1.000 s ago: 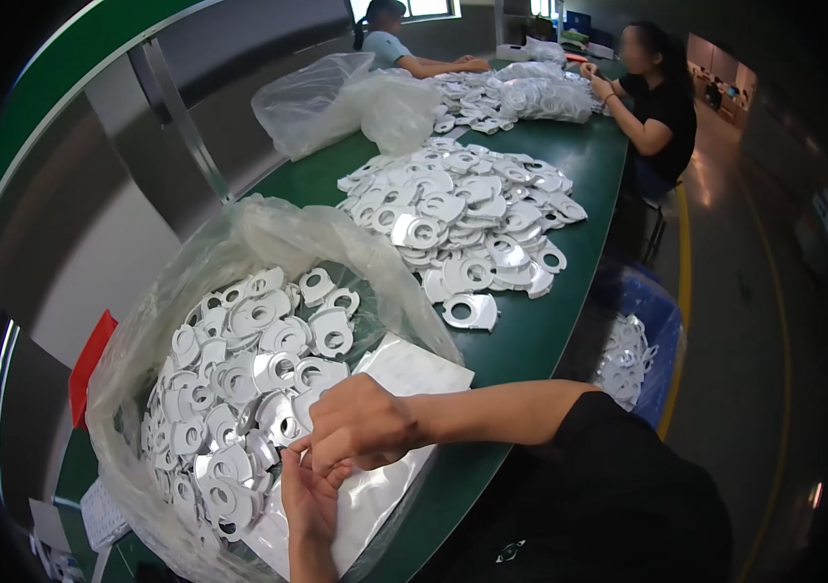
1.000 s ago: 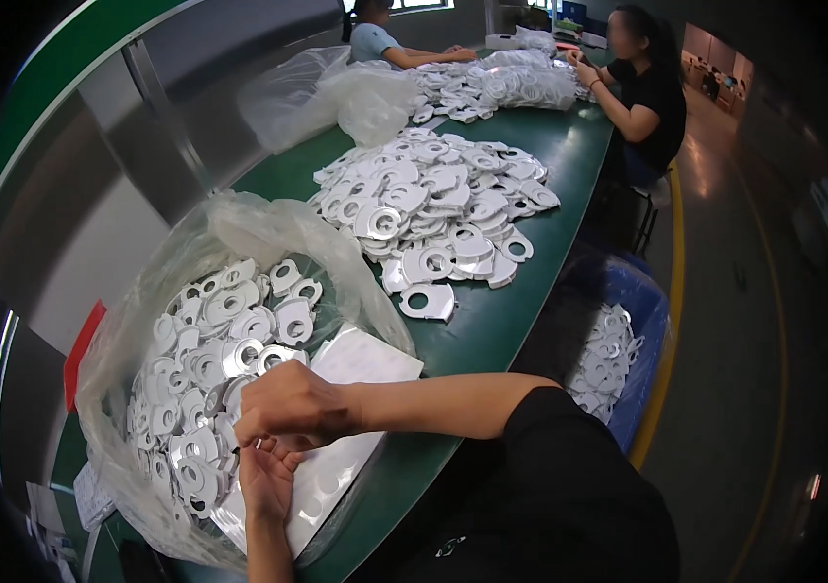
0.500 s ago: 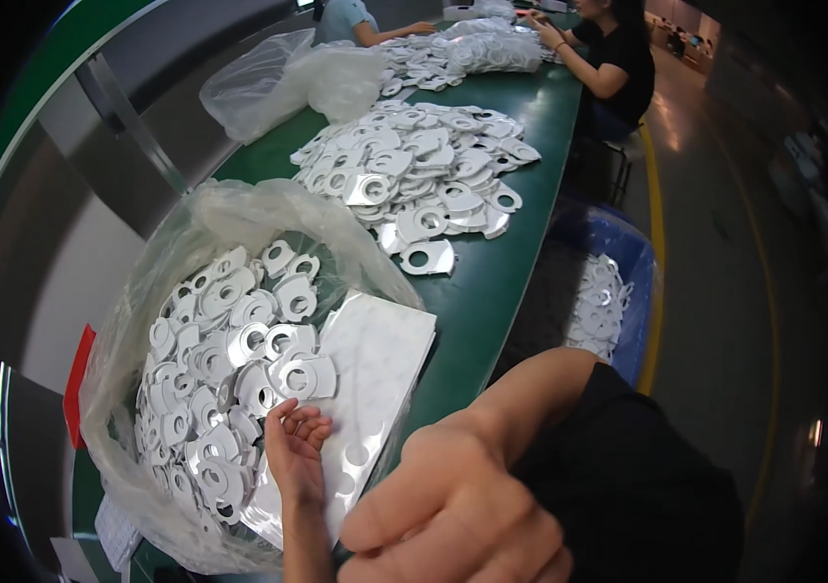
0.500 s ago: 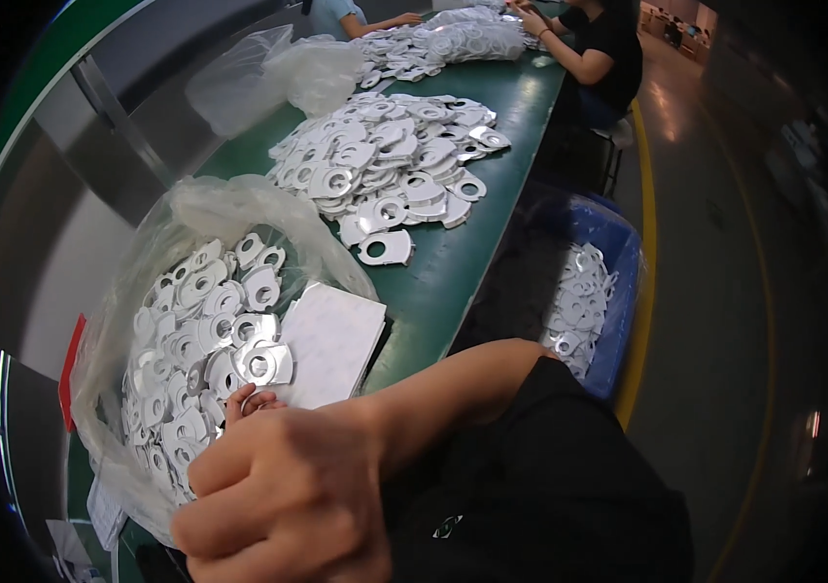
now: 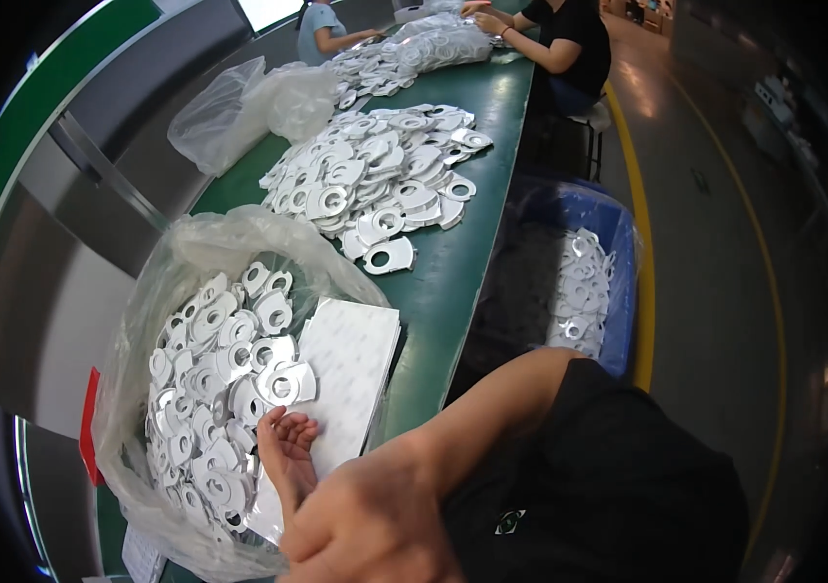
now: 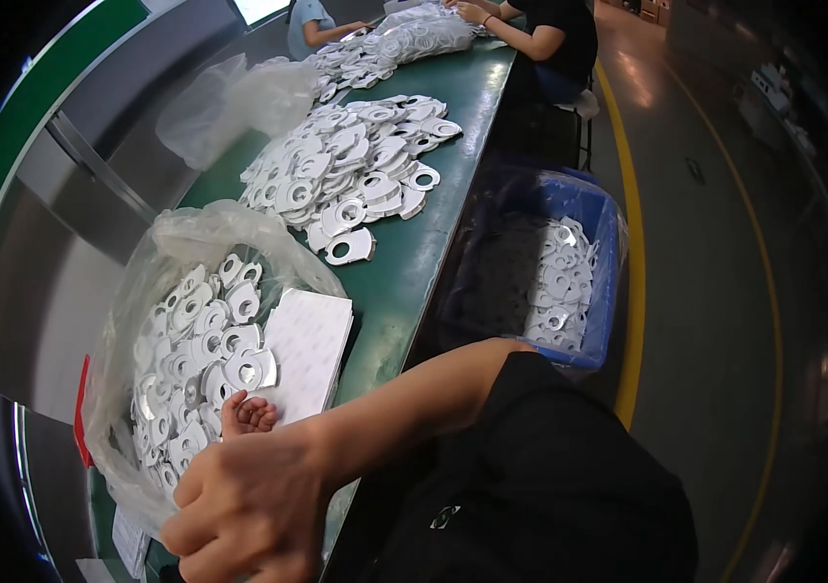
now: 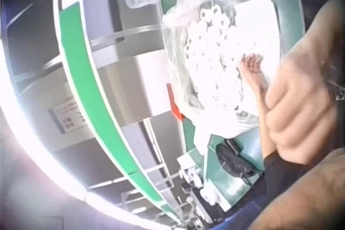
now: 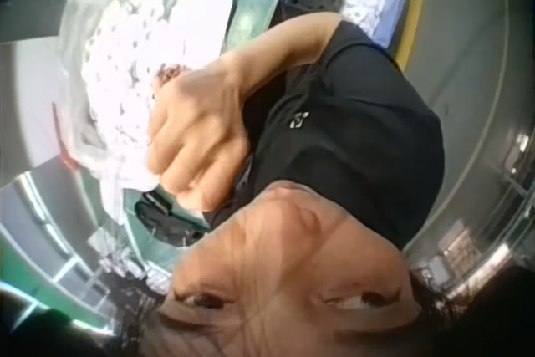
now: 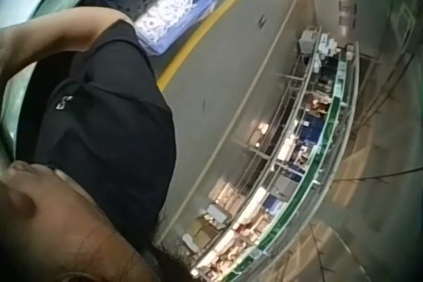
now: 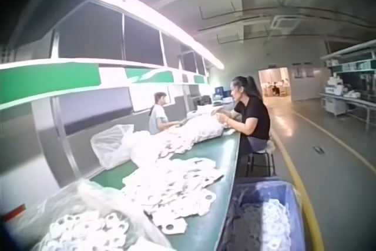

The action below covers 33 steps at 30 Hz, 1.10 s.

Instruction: Peeling adhesive backing off circular white lighting fixture parts and organizing them.

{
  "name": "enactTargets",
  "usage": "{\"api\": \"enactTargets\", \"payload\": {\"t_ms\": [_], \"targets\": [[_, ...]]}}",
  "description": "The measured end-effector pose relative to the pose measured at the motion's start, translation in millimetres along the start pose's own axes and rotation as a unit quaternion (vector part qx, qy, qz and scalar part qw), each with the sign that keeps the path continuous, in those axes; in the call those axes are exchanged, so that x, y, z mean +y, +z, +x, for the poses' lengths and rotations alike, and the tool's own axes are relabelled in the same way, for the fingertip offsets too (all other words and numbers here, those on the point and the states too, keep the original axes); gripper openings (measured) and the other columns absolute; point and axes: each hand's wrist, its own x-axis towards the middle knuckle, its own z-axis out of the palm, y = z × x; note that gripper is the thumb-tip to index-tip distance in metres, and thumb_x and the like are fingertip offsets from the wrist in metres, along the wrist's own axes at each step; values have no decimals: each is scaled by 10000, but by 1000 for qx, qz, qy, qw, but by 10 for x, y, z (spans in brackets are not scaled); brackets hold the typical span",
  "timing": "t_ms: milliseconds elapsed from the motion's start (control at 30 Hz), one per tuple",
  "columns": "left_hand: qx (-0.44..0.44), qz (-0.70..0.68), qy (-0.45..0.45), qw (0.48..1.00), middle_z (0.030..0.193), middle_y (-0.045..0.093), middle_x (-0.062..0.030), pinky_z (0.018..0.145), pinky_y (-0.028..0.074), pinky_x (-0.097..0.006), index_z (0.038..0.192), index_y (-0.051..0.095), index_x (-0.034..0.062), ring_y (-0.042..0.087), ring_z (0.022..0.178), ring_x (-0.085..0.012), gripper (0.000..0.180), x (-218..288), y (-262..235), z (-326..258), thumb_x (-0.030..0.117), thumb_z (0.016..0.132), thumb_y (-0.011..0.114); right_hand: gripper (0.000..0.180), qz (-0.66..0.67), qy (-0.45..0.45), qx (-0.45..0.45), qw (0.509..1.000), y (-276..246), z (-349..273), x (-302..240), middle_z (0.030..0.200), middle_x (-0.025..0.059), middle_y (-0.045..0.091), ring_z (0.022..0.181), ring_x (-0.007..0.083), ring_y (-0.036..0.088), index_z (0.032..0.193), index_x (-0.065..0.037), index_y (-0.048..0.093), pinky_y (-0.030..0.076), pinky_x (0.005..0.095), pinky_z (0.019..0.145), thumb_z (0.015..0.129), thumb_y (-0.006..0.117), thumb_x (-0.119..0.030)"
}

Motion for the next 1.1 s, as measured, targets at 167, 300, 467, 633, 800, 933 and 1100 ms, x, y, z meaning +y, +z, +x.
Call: {"api": "enactTargets", "payload": {"t_ms": [167, 300, 467, 633, 800, 933, 1100], "targets": [[-14, 12, 6, 1000, 876, 593, -126, 688, 531, -302, 1084, 496, 18, 606, 721, -208, 344, -86, -48, 89, 337, 958, 470, 197, 14, 45, -77, 996, 309, -437, 66, 637, 24, 410, 605, 175, 492, 620, -111, 411, 376, 299, 392, 628, 576, -220], [-56, -49, 2, 997, 950, 591, -120, 809, 494, -296, 1159, 453, 18, 591, 896, -202, 273, 143, 272, -138, 226, 985, 420, 125, -24, 129, -218, 967, 320, -839, 370, 716, 41, 417, 642, 213, 500, 752, -87, 483, 420, 351, 448, 705, 569, -164], [-73, 456, -64, 885, 1171, 567, -148, 918, 402, -366, 1199, 493, -20, 531, 1085, -271, 347, 667, 88, -271, 130, 891, 548, 251, 54, 335, -247, 908, 373, -1231, 847, 911, 77, 566, 813, 275, 594, 945, -72, 574, 481, 376, 574, 694, 565, -59], [54, 719, 213, 659, 1246, 493, -199, 963, 337, -471, 1204, 501, 8, 433, 1169, -383, 456, 691, -71, -320, 137, 794, 651, 231, 36, 358, -299, 884, 395, -1667, 1108, 915, 52, 577, 817, 255, 600, 945, -85, 567, 478, 361, 589, 718, 574, -45], [135, 775, 189, 587, 1297, 470, -195, 1036, 258, -501, 1266, 452, -15, 365, 1253, -392, 530, 440, -436, -351, 188, 808, 627, 232, 57, 353, -361, 861, 360, -1941, 1064, 941, 54, 576, 824, 247, 602, 987, -90, 577, 488, 359, 601, 758, 574, -50], [136, 775, 208, 581, 1264, 499, -195, 1019, 292, -479, 1235, 479, -21, 408, 1220, -390, 481, 443, -483, -315, 141, 806, 621, 169, 51, 407, -314, 856, 337, -1963, 1066, 870, 50, 576, 794, 257, 601, 953, -90, 574, 483, 360, 635, 787, 571, -64], [204, 691, 246, 649, 1222, 510, -233, 972, 377, -434, 1095, 548, -62, 474, 1149, -404, 357, 449, -446, -313, 25, 763, 644, 142, 59, 431, -307, 847, 334, -1973, 1039, 868, 40, 593, 770, 242, 609, 927, -87, 584, 486, 340, 602, 792, 574, -45]]}}
